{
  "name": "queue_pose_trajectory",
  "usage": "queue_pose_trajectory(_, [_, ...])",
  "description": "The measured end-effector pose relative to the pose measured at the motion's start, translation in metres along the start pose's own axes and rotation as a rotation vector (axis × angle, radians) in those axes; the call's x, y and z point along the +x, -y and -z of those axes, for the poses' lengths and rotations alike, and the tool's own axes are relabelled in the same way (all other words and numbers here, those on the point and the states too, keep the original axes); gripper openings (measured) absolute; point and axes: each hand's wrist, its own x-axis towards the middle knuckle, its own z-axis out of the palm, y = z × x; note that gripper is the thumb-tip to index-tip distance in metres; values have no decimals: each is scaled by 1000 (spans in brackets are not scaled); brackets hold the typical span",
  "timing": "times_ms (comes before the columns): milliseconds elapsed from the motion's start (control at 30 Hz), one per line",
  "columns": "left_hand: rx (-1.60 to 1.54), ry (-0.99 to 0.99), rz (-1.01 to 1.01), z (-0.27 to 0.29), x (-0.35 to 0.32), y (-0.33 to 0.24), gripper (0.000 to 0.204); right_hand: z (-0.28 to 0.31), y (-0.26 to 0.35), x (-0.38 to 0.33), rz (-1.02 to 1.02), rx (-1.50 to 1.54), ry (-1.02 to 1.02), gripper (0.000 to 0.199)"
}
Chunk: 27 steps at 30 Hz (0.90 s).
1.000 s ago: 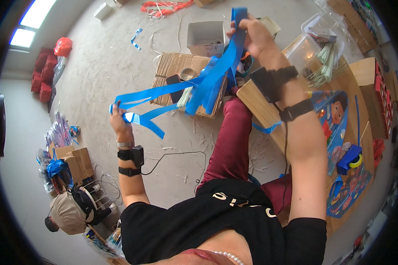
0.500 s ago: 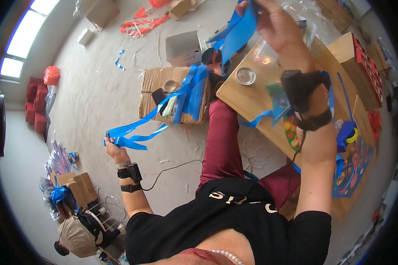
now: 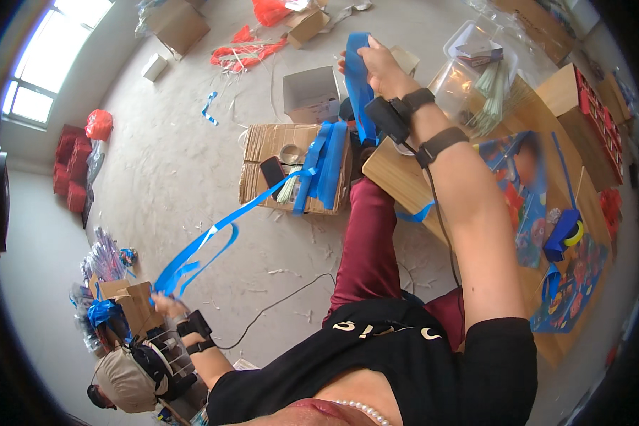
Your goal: Assembling character-printed kites by attaching blue ribbons to the sheets.
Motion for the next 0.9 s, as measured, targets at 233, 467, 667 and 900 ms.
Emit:
queue_pose_trajectory(233, [403,-281,183,123,11,55,36,-56,14,21,265,14,297,47])
queue_pose_trajectory(467, [842,-554,417,158,-3,97,38,-67,-28,-28,77,195,308,50])
queue_pose_trajectory(667, [719,-555,304,164,-8,140,36,-80,-162,-63,-442,519,170,66])
queue_pose_trajectory(900, [297,-78,139,59,-53,98,27,-18,-297,-112,-148,-891,81,53])
